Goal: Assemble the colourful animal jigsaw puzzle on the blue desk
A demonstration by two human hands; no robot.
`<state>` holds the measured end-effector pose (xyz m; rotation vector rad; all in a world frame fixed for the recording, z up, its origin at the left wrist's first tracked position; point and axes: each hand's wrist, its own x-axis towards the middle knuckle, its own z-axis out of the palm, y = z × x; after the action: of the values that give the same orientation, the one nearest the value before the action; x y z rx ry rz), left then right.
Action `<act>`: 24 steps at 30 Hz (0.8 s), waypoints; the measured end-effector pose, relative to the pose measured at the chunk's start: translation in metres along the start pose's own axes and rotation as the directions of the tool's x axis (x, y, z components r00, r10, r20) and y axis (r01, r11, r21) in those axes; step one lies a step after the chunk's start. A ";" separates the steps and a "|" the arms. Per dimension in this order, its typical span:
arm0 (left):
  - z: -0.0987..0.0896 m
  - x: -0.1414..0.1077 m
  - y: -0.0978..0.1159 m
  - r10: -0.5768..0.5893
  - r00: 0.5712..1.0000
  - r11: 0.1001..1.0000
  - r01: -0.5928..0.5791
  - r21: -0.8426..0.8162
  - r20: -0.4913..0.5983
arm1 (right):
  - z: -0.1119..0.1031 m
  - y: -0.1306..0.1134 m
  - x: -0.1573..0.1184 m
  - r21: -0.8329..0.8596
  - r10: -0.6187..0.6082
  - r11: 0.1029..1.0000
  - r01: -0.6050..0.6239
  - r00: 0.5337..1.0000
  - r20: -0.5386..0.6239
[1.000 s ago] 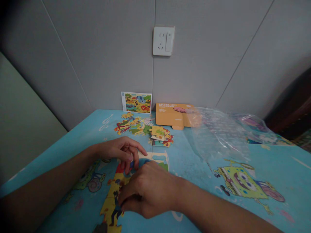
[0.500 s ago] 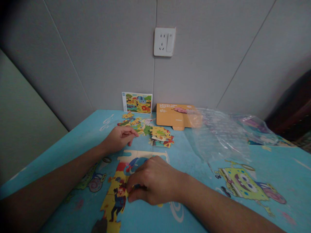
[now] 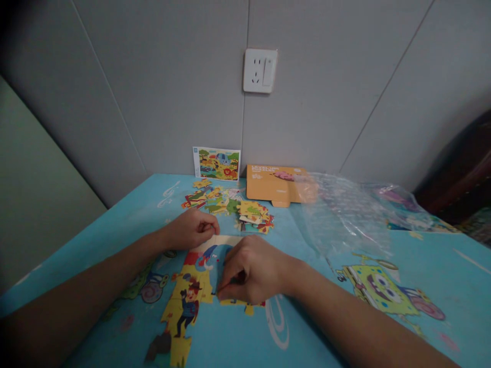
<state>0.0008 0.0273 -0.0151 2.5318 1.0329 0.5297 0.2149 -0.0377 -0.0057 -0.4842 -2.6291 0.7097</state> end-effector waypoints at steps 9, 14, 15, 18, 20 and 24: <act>0.000 0.000 -0.001 -0.011 1.000 1.000 0.011 0.016 0.008 | 0.006 -0.007 0.001 0.009 -0.055 0.998 0.055 0.997 0.058; 0.000 0.000 -0.001 -0.029 0.999 0.999 0.028 0.024 0.018 | 0.010 -0.008 0.001 -0.046 -0.052 0.997 0.056 0.995 0.091; 0.000 0.000 0.000 -0.035 0.999 0.999 0.034 0.030 0.021 | 0.011 -0.008 0.002 -0.049 -0.041 0.998 0.046 0.995 0.095; -0.001 0.000 0.000 -0.046 0.999 0.998 0.045 0.053 0.021 | 0.012 -0.010 0.003 -0.063 -0.014 0.998 0.018 0.997 0.072; -0.002 0.000 0.001 -0.043 0.999 0.996 0.041 0.073 0.018 | 0.013 -0.020 0.003 -0.023 -0.013 1.000 0.015 0.996 0.091; -0.004 0.000 0.002 -0.054 0.998 0.993 0.051 0.108 0.023 | 0.028 -0.059 -0.005 0.159 -0.067 0.987 0.016 0.946 0.317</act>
<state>-0.0001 0.0270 -0.0107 2.5889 1.1431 0.4362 0.1936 -0.0994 0.0017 -0.2863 -2.8402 1.0478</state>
